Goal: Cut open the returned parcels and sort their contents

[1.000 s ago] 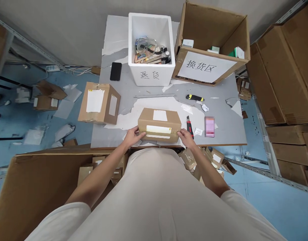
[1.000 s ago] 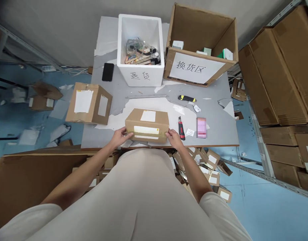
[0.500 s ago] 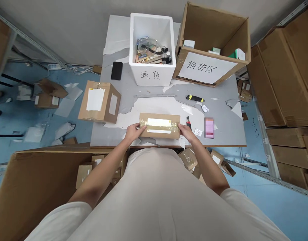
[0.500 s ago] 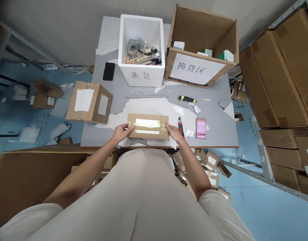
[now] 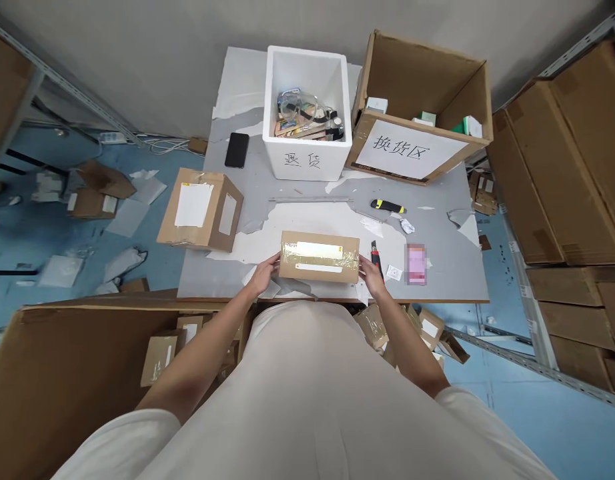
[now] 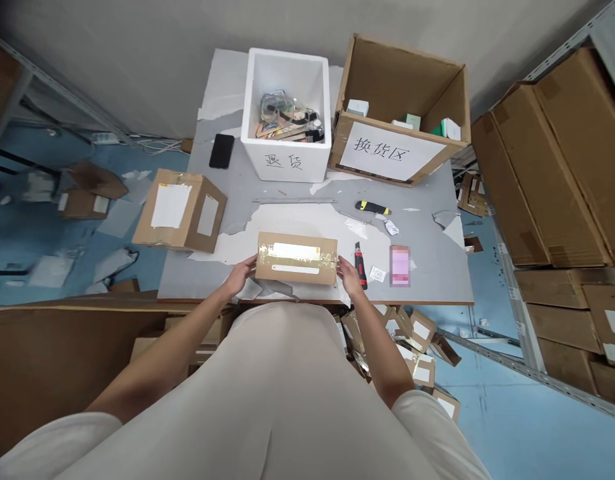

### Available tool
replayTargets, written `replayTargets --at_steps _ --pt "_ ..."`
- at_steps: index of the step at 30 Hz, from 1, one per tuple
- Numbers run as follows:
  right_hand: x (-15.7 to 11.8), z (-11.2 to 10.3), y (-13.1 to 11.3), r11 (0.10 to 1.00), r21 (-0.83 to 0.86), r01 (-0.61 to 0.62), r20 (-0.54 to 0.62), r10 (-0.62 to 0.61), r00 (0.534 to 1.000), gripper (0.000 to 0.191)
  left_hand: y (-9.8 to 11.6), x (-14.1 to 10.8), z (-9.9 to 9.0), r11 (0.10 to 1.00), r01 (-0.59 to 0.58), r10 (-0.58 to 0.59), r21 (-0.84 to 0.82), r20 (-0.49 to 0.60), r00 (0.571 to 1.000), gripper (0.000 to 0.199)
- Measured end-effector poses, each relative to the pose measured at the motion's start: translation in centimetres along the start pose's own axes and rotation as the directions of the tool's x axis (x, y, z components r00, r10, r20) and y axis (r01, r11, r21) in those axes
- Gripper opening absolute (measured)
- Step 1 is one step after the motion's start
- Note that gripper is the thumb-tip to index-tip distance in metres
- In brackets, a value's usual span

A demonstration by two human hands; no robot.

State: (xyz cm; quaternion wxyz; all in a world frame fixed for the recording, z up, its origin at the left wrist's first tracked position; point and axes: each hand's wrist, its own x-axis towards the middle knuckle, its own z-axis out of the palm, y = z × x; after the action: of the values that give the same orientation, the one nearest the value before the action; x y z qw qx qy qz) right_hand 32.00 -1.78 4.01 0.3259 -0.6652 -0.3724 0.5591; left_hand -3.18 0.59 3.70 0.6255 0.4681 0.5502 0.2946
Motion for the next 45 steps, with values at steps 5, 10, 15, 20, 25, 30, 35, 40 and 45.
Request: replayTargets --at_steps 5,10,15,20,25,30,35,40,45 --pt "-1.1 0.2 1.7 0.963 -0.203 0.18 0.172 -0.146 0.974 0.061 -1.1 -0.4 -0.1 0.989 -0.134 0.124 0.065 0.143 0.982 0.07" --pt "-1.4 1.2 1.5 0.953 -0.238 0.187 0.146 -0.155 0.977 0.049 -1.6 -0.1 0.1 0.988 -0.104 0.091 0.11 0.118 0.989 0.07" --pt "-1.4 0.9 1.1 0.969 -0.197 0.15 0.154 -0.121 0.981 0.045 -1.0 -0.4 0.0 0.983 -0.105 0.092 0.153 0.094 0.991 0.07" --pt "-1.6 -0.3 -0.1 0.939 -0.268 0.216 0.127 -0.188 0.974 0.037 0.7 -0.3 -0.2 0.962 -0.092 0.107 0.257 -0.046 0.993 0.06" --pt "0.0 0.0 -1.3 0.893 -0.437 0.11 -0.018 -0.131 0.991 0.054 0.7 2.0 0.5 0.957 -0.007 0.038 0.289 -0.102 0.994 0.055" --pt "1.5 0.4 -0.9 0.911 -0.41 0.054 -0.015 -0.066 0.998 0.055 -0.8 3.1 1.1 0.957 0.012 0.014 0.29 -0.086 0.996 0.05" --pt "0.9 -0.8 1.1 0.984 -0.178 0.009 0.038 -0.002 0.999 0.052 -2.5 1.9 0.7 0.992 0.066 -0.056 0.108 -0.093 0.994 0.054" --pt "-0.1 -1.2 3.8 0.964 -0.241 0.113 0.202 -0.064 0.977 0.059 -3.4 -0.5 0.6 0.977 -0.016 -0.003 0.213 0.086 0.996 0.065" --pt "-0.7 -1.1 3.7 0.965 -0.22 0.144 0.31 -0.071 0.948 0.05 -2.6 -1.4 1.0 0.975 -0.061 0.041 0.214 0.095 0.995 0.064"
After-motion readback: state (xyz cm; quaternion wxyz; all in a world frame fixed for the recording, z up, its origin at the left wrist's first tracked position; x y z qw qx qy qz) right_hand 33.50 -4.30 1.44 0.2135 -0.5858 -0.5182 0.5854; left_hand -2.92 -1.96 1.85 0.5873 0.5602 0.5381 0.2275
